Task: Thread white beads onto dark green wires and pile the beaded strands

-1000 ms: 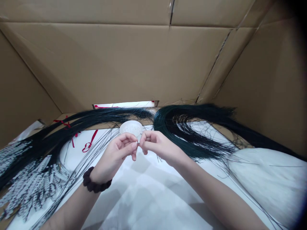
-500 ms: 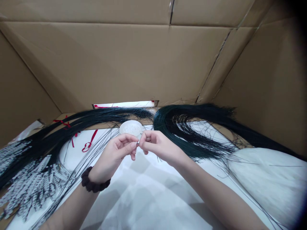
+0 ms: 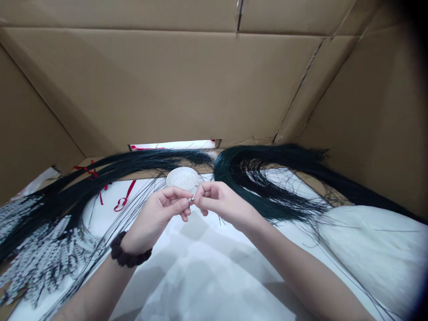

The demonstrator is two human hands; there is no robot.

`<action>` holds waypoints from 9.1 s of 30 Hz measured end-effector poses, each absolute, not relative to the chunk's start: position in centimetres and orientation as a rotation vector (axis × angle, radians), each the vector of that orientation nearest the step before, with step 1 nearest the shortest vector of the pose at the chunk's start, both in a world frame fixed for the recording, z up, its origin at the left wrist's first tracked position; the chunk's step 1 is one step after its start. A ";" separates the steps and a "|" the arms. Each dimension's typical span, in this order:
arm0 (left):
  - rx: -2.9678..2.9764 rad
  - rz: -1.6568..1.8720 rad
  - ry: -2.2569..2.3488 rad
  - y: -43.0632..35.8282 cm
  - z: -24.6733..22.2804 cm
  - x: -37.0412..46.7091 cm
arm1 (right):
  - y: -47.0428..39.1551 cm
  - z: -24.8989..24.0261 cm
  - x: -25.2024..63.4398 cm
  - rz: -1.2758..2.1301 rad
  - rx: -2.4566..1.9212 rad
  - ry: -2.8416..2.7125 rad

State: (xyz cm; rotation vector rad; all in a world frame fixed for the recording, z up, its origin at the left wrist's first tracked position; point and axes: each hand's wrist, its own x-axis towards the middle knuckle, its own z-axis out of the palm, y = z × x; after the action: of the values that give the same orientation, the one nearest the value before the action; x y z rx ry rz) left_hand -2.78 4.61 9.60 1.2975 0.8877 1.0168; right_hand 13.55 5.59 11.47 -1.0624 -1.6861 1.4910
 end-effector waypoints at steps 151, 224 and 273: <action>1.018 1.044 1.036 4.0 9.4 -1.9 | 5.8 10.3 12.9 1.137 -1.091 -1.796; 1.510 1.044 1.373 3.7 9.7 -2.3 | 5.3 10.6 12.8 1.095 -1.094 -1.778; 2.024 1.020 1.521 3.3 10.2 -2.8 | 5.2 10.1 13.1 0.923 -1.069 -1.972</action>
State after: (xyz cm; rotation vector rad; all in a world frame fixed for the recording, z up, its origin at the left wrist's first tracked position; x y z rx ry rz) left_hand -2.76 3.32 10.24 2.0243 1.5212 1.0205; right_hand 13.09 5.20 10.13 -1.0694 -1.9725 0.9227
